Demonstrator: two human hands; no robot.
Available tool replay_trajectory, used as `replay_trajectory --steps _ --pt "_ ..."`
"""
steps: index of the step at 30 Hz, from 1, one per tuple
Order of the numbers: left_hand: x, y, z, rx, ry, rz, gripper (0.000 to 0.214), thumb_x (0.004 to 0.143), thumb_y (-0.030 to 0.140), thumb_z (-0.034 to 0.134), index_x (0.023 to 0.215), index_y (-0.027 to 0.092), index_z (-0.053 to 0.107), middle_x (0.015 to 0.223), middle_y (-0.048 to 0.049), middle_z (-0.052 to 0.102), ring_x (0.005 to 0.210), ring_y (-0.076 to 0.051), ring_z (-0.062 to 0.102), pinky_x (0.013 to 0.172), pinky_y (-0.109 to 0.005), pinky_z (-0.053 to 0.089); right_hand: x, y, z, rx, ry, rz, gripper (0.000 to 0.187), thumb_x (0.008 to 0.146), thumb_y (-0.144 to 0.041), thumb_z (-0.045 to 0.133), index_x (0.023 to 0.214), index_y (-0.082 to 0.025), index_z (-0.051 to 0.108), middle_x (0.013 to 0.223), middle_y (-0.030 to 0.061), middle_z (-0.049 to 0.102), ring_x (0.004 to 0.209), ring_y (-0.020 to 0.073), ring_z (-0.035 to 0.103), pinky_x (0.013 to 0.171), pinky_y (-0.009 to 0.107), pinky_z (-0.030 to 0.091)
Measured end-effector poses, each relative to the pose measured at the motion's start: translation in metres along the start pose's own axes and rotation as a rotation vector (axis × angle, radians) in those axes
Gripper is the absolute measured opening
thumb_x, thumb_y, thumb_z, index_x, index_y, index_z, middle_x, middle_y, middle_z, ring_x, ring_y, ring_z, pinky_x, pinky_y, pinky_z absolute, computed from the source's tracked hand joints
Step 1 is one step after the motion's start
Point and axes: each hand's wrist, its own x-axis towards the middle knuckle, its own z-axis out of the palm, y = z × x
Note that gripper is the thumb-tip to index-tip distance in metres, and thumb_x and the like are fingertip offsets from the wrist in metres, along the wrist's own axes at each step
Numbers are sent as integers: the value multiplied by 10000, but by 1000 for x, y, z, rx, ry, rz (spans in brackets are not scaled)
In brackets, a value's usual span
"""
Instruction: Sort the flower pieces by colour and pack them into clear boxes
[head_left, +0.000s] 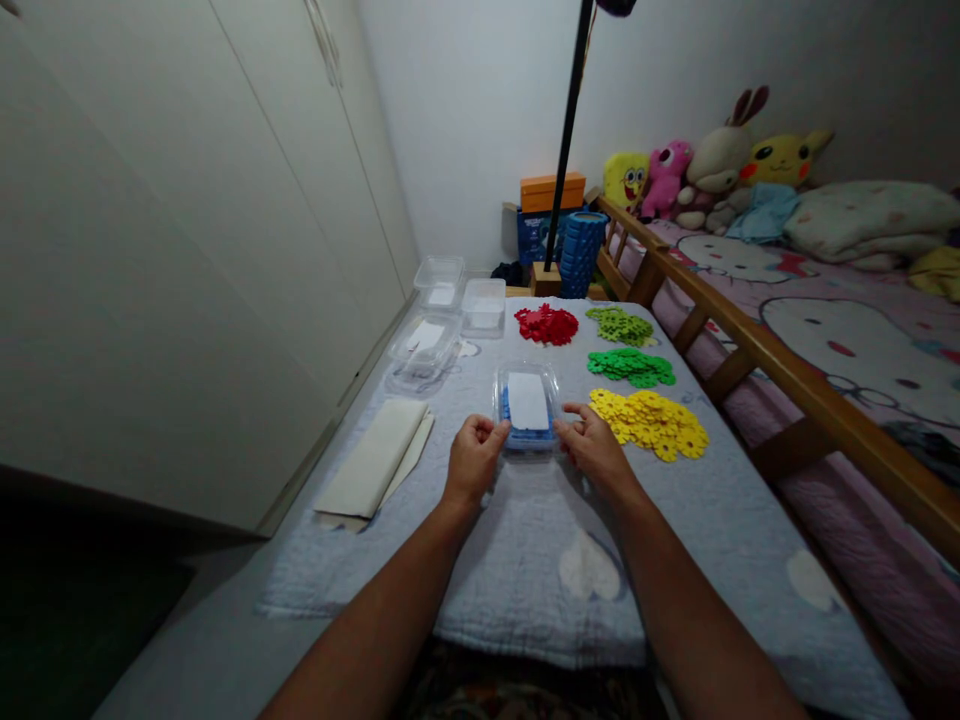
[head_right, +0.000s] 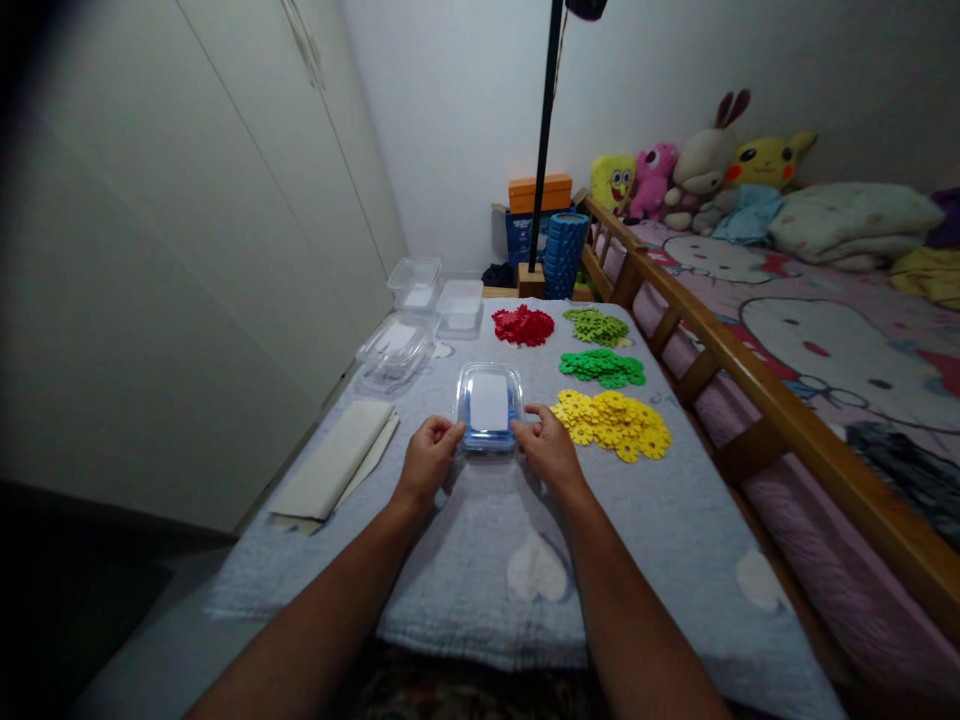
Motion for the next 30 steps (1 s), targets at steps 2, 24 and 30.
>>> replay_trajectory --steps 2,24,30 --pt "0 2 -2 71 -38 29 422 801 573 661 664 199 520 573 53 459 537 -100 396 518 -227 302 -1 0 0 11 -5 14 618 717 -573 664 1180 -177 558 510 -91 549 402 106 438 398 211 303" --pt "-3 9 -7 -154 -271 -161 485 734 612 701 628 202 465 512 79 376 437 -49 275 434 -214 183 -3 11 11 -2 -8 -46 671 870 -532 531 1380 -96 512 472 -94 491 398 110 388 421 215 282" --pt "-2 6 -6 -120 -252 -137 447 774 579 670 638 205 467 525 75 379 455 -62 280 456 -225 196 -4 8 11 -11 -3 -46 681 869 -507 536 1395 -75 512 480 -87 486 420 119 403 432 218 273"
